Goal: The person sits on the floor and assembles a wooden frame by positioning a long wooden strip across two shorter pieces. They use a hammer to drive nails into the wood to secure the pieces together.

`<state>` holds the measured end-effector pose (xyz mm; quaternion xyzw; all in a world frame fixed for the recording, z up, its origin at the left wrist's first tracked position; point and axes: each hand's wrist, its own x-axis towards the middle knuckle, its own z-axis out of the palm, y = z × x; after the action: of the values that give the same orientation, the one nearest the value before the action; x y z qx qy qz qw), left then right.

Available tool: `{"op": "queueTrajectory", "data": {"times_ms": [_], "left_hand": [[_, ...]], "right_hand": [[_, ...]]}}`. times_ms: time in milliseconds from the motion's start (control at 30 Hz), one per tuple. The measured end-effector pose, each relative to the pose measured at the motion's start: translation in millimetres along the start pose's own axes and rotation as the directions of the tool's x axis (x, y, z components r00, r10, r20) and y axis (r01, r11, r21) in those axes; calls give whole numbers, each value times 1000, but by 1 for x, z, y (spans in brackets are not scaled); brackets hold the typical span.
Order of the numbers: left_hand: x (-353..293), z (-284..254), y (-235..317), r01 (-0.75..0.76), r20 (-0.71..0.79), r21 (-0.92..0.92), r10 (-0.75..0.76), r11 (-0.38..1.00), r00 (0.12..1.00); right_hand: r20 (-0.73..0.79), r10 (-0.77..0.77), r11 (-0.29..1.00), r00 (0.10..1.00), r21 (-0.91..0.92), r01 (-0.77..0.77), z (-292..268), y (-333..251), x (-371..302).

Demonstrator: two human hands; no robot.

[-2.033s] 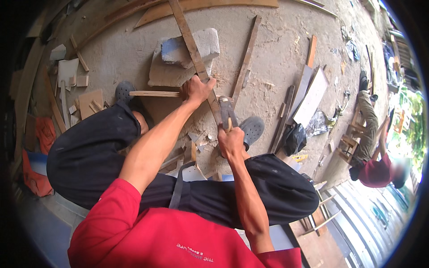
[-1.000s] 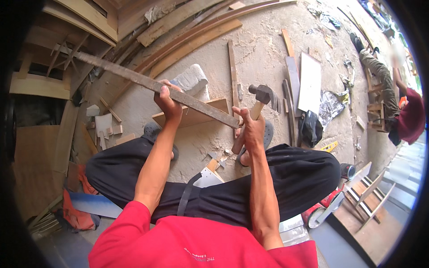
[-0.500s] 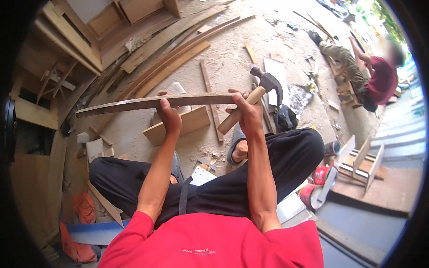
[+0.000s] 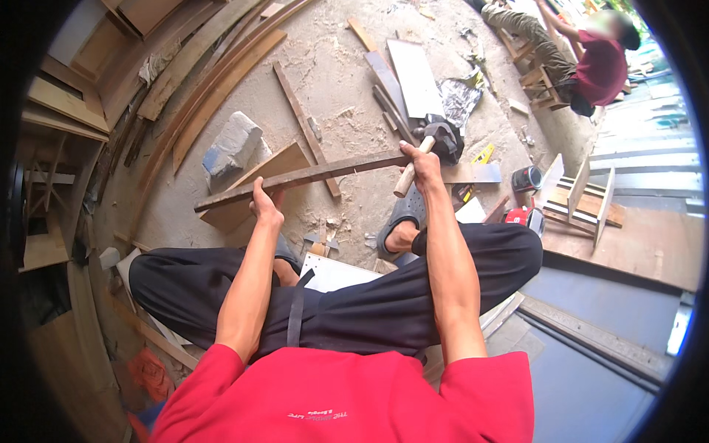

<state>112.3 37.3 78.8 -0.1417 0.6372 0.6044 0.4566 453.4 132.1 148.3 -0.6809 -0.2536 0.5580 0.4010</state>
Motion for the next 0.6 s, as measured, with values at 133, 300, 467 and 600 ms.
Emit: {"op": "queueTrajectory", "data": {"times_ms": [133, 300, 467, 600], "left_hand": [[13, -25, -40, 126, -174, 195, -92, 973, 980], [54, -48, -61, 299, -204, 405, -233, 864, 951], [86, -51, -58, 295, -251, 547, -183, 783, 950], [92, -54, -61, 270, -239, 878, -126, 395, 963]], "right_hand": [[-132, 102, 985, 986, -126, -118, -11, 64, 49], [-251, 126, 906, 960, -366, -215, -7, 127, 68], [-135, 177, 795, 975, -565, -223, 16, 139, 70], [-100, 75, 772, 992, -624, -121, 26, 153, 86]]}}
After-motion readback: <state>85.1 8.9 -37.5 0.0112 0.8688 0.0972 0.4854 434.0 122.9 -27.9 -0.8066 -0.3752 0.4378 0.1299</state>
